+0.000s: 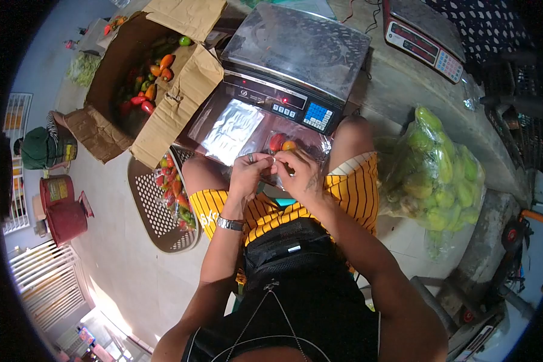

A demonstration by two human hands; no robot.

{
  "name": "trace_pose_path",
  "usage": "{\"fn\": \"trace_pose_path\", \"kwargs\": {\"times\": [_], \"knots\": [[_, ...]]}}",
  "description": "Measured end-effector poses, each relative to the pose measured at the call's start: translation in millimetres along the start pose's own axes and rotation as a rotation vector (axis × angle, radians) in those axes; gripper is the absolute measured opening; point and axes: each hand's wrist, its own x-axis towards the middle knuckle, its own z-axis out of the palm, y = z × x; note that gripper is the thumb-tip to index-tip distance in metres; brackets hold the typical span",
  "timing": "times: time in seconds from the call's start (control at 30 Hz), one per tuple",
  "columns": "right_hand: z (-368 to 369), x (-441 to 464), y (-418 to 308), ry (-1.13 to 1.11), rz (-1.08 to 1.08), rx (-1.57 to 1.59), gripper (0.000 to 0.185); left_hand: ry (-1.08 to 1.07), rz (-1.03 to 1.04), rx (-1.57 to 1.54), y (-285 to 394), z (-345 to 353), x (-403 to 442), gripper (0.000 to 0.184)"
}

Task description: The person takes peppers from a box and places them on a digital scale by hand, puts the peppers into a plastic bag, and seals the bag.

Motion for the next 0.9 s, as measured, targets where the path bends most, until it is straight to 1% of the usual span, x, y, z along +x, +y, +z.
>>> {"fn": "trace_pose_path", "kwargs": {"times": [0.13, 0.33, 0.53, 0.63, 0.73, 0.83, 0.9], "knots": [[-2, -2, 8, -0.019, -0.161, -0.093, 0.023, 0.025, -0.014, -0.006, -5, -1, 2, 0.007], [-6, -2, 7, -0.077, -0.274, -0.172, 0.024, 0.027, -0.014, -0.06, -16, -2, 3, 0.01], [-7, -1, 6, -0.07, -0.317, -0.212, 0.021, 0.09, -0.012, -0.113, -16, 5, -2, 0.013], [-5, -2, 7, -0.043, -0.329, -0.237, 0.021, 0.071, -0.001, -0.104, -17, 6, -3, 0.013], [-4, -3, 6, -0.033, -0.337, -0.205, 0.019, 0.067, -0.032, -0.099, -11, 6, -4, 0.012], [2, -9, 2, -0.003, 0.0, 0.027, 0.017, 0.078, 0.005, -0.061, -12, 9, -1, 0.009], [-1, -5, -2, 0.01, 0.116, 0.044, 0.017, 0.052, 0.044, -0.017, -11, 9, 1, 0.009]]}}
